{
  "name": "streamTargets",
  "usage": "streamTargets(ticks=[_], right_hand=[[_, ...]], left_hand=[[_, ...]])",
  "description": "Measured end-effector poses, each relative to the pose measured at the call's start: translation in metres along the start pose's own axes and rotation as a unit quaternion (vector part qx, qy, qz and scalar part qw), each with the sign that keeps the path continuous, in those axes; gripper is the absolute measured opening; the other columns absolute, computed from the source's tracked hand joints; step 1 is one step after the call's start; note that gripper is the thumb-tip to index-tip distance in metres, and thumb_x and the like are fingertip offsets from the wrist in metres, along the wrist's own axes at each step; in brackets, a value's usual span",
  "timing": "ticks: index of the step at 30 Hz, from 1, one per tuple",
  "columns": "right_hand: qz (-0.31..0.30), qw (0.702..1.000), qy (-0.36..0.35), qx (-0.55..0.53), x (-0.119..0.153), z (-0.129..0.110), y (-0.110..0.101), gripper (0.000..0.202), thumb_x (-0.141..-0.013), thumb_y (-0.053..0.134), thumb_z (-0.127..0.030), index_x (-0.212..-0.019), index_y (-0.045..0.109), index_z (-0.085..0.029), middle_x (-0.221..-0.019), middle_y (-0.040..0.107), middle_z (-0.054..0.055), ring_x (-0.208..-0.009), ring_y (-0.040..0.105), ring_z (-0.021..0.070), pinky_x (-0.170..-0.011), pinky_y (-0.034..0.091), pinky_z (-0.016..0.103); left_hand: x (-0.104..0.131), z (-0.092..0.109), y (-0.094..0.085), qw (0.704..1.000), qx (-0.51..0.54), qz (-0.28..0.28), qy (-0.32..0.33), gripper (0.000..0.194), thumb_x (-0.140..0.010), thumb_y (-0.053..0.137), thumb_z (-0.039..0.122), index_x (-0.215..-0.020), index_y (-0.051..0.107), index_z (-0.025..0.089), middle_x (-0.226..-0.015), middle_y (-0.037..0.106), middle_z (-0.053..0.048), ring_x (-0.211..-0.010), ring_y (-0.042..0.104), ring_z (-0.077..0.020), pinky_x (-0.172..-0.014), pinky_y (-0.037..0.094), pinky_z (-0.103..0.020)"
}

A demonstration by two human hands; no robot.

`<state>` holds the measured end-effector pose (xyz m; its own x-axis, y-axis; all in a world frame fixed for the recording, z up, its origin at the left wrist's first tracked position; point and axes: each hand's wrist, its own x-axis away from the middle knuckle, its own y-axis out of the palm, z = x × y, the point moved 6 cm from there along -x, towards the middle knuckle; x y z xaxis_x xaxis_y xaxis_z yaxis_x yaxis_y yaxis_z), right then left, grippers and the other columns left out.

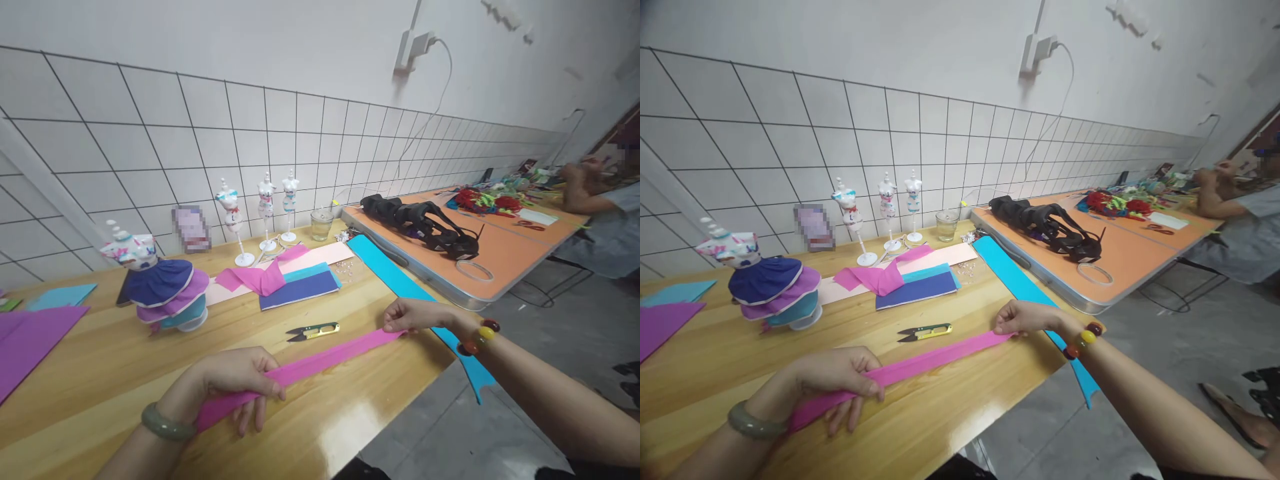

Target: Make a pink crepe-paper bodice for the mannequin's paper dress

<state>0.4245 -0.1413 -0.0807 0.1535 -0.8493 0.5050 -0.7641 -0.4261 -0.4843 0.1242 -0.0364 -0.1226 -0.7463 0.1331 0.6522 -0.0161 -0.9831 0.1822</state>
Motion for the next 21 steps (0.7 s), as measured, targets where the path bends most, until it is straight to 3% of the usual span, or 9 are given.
streamTargets(ticks=[6, 15, 21], right_hand=[[0.005, 1.000, 0.013, -0.018, -0.003, 0.015, -0.004, 0.036, -0.075, 0.060, -0.050, -0.060, 0.052, -0.019, -0.061, 0.047, -0.002, -0.055, 0.040, 0.0104, -0.055, 0.037, 0.026], [-0.005, 0.999, 0.046, -0.015, -0.018, 0.025, -0.005, 0.042, -0.069, 0.064, -0.059, -0.060, 0.052, -0.020, -0.057, 0.048, -0.001, -0.050, 0.043, 0.0116, -0.051, 0.039, 0.028], [-0.002, 0.999, 0.036, -0.007, -0.024, 0.026, -0.008, 0.043, -0.072, 0.062, -0.059, -0.062, 0.052, -0.019, -0.058, 0.047, -0.001, -0.050, 0.044, 0.0109, -0.051, 0.038, 0.027]], left_hand=[[0.027, -0.039, -0.014, 0.997, 0.033, 0.058, -0.026, 0.036, -0.075, 0.066, 0.048, -0.092, 0.064, 0.016, -0.061, 0.072, -0.006, -0.038, 0.060, -0.0170, -0.033, 0.036, -0.021], [0.090, -0.105, -0.022, 0.975, 0.105, 0.195, -0.023, 0.042, -0.075, 0.062, 0.057, -0.078, 0.061, 0.015, -0.057, 0.071, -0.008, -0.037, 0.060, -0.0162, -0.030, 0.030, -0.019], [0.107, -0.114, -0.017, 0.946, 0.118, 0.299, -0.039, 0.045, -0.073, 0.062, 0.060, -0.071, 0.057, 0.015, -0.052, 0.067, -0.006, -0.036, 0.057, -0.0133, -0.032, 0.027, -0.017]])
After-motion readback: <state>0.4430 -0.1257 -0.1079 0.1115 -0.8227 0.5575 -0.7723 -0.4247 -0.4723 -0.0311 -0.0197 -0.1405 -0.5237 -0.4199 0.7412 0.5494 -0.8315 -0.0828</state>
